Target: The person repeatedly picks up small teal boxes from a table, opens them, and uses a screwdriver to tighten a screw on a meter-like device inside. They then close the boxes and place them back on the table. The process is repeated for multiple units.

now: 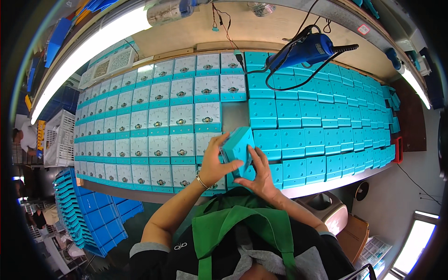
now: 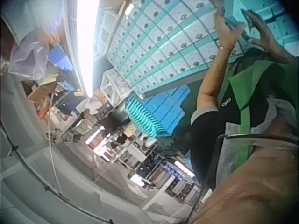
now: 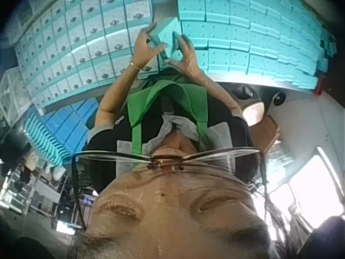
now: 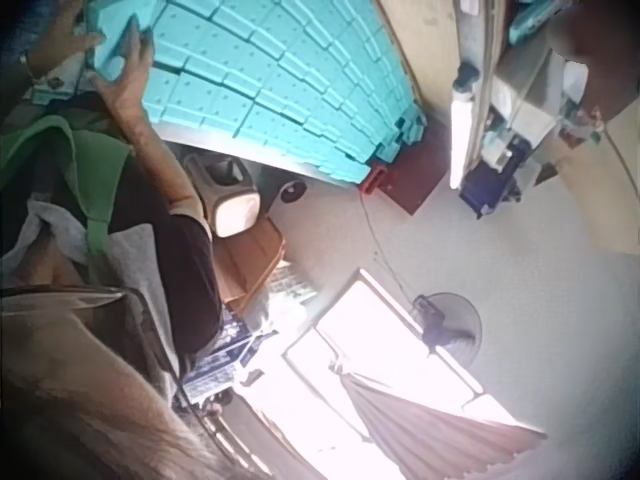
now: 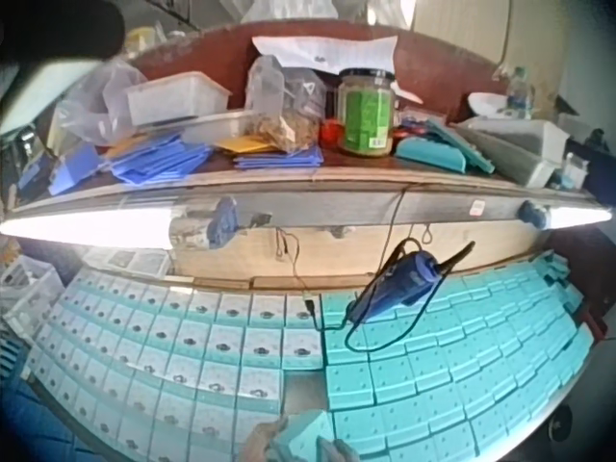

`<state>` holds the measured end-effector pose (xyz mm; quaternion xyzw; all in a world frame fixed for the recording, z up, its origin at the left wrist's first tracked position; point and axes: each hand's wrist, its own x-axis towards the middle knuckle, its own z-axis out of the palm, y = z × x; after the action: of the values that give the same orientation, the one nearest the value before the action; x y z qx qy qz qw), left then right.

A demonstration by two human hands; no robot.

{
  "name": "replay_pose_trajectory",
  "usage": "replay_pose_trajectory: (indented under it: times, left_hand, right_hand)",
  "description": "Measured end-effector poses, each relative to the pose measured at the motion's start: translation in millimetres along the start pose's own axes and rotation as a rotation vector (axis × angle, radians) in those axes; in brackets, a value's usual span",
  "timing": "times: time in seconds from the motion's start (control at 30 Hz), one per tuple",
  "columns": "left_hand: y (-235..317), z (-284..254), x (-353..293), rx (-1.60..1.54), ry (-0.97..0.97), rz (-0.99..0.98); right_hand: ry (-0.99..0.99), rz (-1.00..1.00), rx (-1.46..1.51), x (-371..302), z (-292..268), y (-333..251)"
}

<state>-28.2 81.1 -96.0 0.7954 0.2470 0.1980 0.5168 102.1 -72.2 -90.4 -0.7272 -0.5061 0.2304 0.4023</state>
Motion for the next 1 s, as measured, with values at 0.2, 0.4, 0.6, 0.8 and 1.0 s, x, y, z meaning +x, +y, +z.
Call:
replay_pose_trajectory:
  times: [0.2, 0.4, 0.6, 0.8, 1.0]
  left_hand:
    - [-34, -24, 41, -0.364, 0.201, -0.164]
    - [-95, -27, 105, -0.226, 0.096, -0.209]
    - [-111, -32, 151, 0.566, -0.003, 0.172]
    - [-121, -44, 221, 0.815, -0.071, 0.180]
    - [-97, -44, 241, 0.857, -0.193, 0.219]
  right_hand:
    - [-0.007, 0.285, 0.416, 6, -21, 24]
    - [0.003, 0.303, 0.415, -1, -17, 37]
    - [0.046, 0.361, 0.475, -5, -18, 47]
    - [0.059, 0.410, 0.500, -2, -15, 49]
    - [0.025, 0.404, 0.510, 6, -18, 39]
